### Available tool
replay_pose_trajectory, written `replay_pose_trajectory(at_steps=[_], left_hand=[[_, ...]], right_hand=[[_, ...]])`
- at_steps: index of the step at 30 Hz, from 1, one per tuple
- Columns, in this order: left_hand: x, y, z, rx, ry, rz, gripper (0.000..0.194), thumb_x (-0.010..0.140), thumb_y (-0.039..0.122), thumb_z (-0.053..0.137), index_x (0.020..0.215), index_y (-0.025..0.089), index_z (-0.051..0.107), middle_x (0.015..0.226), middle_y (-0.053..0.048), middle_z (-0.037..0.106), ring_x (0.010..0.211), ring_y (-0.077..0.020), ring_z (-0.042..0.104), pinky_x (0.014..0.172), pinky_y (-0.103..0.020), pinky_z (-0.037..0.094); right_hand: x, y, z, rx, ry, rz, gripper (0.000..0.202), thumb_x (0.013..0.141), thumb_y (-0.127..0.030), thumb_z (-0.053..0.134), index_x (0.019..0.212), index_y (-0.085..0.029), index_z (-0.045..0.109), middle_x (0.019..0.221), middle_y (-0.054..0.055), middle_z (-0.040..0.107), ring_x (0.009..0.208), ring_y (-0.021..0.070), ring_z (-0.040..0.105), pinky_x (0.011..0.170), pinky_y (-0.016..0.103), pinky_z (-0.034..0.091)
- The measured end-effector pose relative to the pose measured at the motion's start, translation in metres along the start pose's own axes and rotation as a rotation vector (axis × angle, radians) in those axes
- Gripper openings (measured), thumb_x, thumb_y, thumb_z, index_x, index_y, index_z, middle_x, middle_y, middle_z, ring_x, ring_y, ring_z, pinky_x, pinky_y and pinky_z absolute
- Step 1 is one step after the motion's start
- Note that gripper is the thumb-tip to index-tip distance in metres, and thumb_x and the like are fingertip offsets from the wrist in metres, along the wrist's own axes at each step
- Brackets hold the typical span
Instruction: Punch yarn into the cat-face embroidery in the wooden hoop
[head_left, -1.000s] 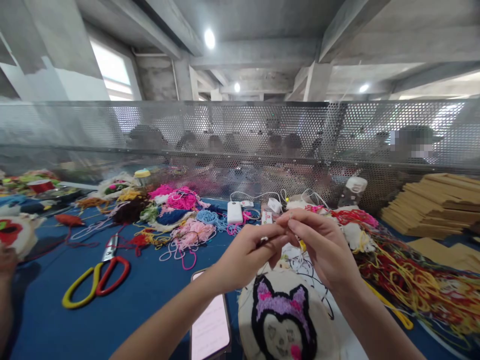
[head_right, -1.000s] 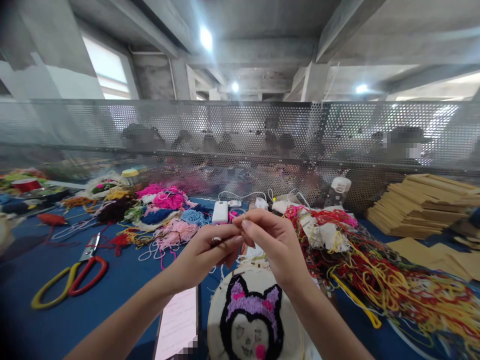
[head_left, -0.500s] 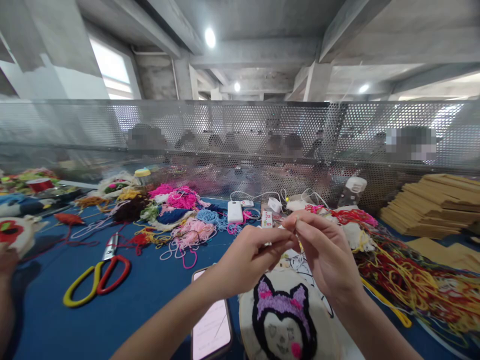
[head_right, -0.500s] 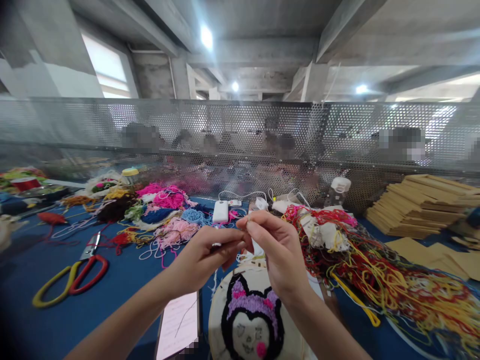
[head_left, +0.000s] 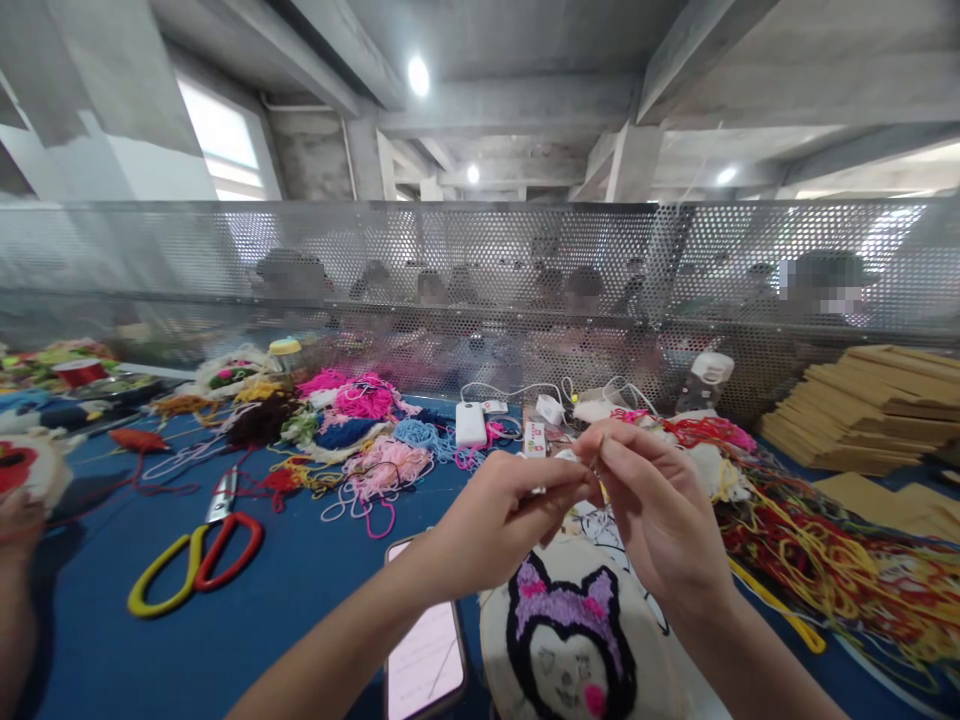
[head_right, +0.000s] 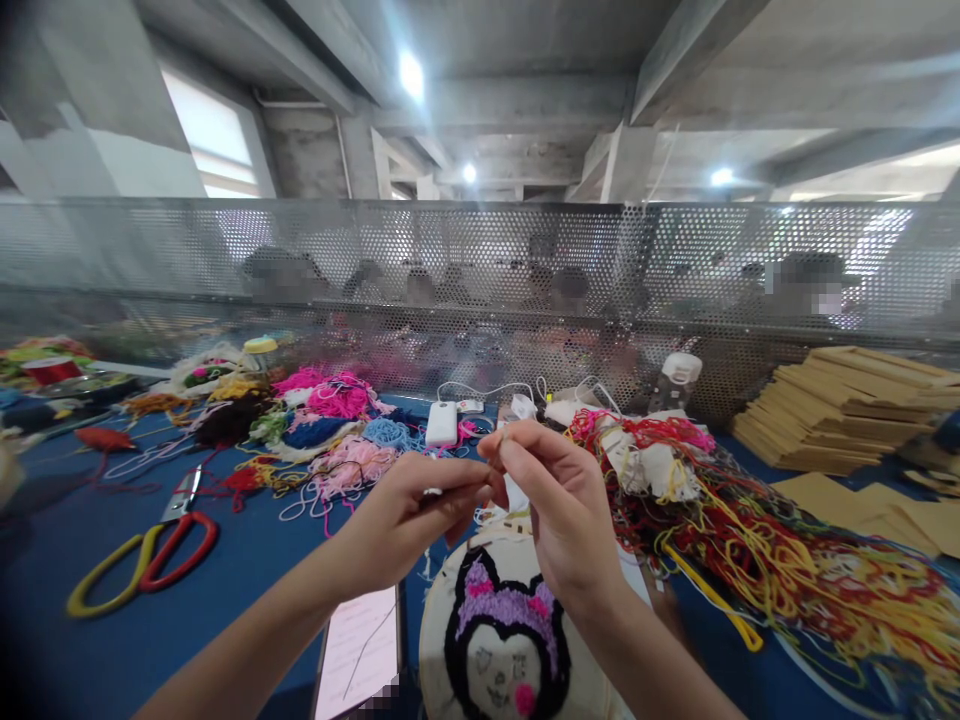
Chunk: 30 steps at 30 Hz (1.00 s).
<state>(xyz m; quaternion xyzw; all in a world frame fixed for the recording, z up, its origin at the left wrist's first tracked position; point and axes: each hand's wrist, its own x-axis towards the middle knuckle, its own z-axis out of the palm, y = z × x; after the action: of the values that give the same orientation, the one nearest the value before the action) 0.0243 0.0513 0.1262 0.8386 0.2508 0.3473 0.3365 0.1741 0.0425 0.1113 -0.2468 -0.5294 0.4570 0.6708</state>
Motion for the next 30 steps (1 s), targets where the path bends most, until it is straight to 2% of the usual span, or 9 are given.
replay_pose_trajectory(at_steps=[8,11,15,17,21,25,30], left_hand=[[-0.001,-0.001,0.002,-0.025,0.000,-0.024,0.031,0.092,0.031,0.041,0.076,0.014,0.061,0.053,0.003,0.046,0.049,-0.0066,0.042,0.049,-0.020,0.034],[-0.002,-0.002,0.002,-0.030,-0.014,-0.054,0.031,0.092,0.033,0.041,0.082,0.014,0.063,0.053,0.003,0.047,0.049,-0.0072,0.044,0.049,-0.020,0.035],[0.000,-0.006,0.004,-0.064,-0.050,-0.137,0.029,0.090,0.034,0.043,0.088,0.014,0.064,0.053,0.003,0.048,0.048,-0.0077,0.045,0.050,-0.021,0.037],[0.002,-0.009,0.006,-0.132,-0.049,-0.175,0.028,0.090,0.034,0.043,0.087,0.014,0.064,0.052,0.003,0.048,0.048,-0.0076,0.044,0.050,-0.021,0.037],[0.005,-0.013,0.010,-0.240,-0.029,-0.215,0.027,0.090,0.033,0.043,0.086,0.014,0.062,0.049,0.004,0.046,0.045,-0.0068,0.042,0.046,-0.020,0.031],[0.006,-0.012,0.008,-0.247,-0.010,-0.222,0.028,0.089,0.035,0.044,0.081,0.014,0.061,0.048,0.004,0.046,0.043,-0.0061,0.038,0.044,-0.020,0.028],[0.007,-0.011,0.005,-0.233,-0.006,-0.208,0.029,0.090,0.036,0.043,0.083,0.014,0.061,0.048,0.004,0.046,0.044,-0.0061,0.038,0.043,-0.020,0.027]], right_hand=[[0.000,0.002,0.002,0.025,0.012,0.001,0.014,0.080,-0.024,0.058,0.070,-0.023,0.069,0.068,-0.001,0.058,0.051,0.0075,0.046,0.045,0.020,0.042],[0.005,-0.003,-0.006,0.000,0.022,-0.024,0.015,0.081,-0.026,0.057,0.072,-0.023,0.069,0.066,0.000,0.056,0.055,0.0103,0.049,0.045,0.022,0.041],[0.018,-0.017,-0.030,-0.039,0.236,-0.212,0.016,0.082,-0.024,0.055,0.074,-0.024,0.069,0.077,0.001,0.061,0.067,0.0120,0.054,0.066,0.026,0.048],[0.023,-0.020,-0.039,-0.078,0.276,-0.259,0.015,0.081,-0.022,0.056,0.075,-0.025,0.069,0.080,0.001,0.062,0.068,0.0127,0.054,0.069,0.027,0.047],[0.026,-0.017,-0.039,-0.106,0.153,-0.222,0.016,0.078,-0.017,0.054,0.070,-0.023,0.066,0.076,0.001,0.061,0.069,0.0131,0.052,0.067,0.026,0.043],[0.024,-0.012,-0.033,-0.132,0.050,-0.133,0.017,0.075,-0.016,0.047,0.061,-0.021,0.055,0.072,0.001,0.057,0.073,0.0149,0.050,0.067,0.028,0.039],[0.024,-0.011,-0.034,-0.183,-0.067,-0.110,0.020,0.073,-0.018,0.040,0.053,-0.021,0.043,0.063,0.002,0.054,0.068,0.0170,0.047,0.066,0.032,0.035]])
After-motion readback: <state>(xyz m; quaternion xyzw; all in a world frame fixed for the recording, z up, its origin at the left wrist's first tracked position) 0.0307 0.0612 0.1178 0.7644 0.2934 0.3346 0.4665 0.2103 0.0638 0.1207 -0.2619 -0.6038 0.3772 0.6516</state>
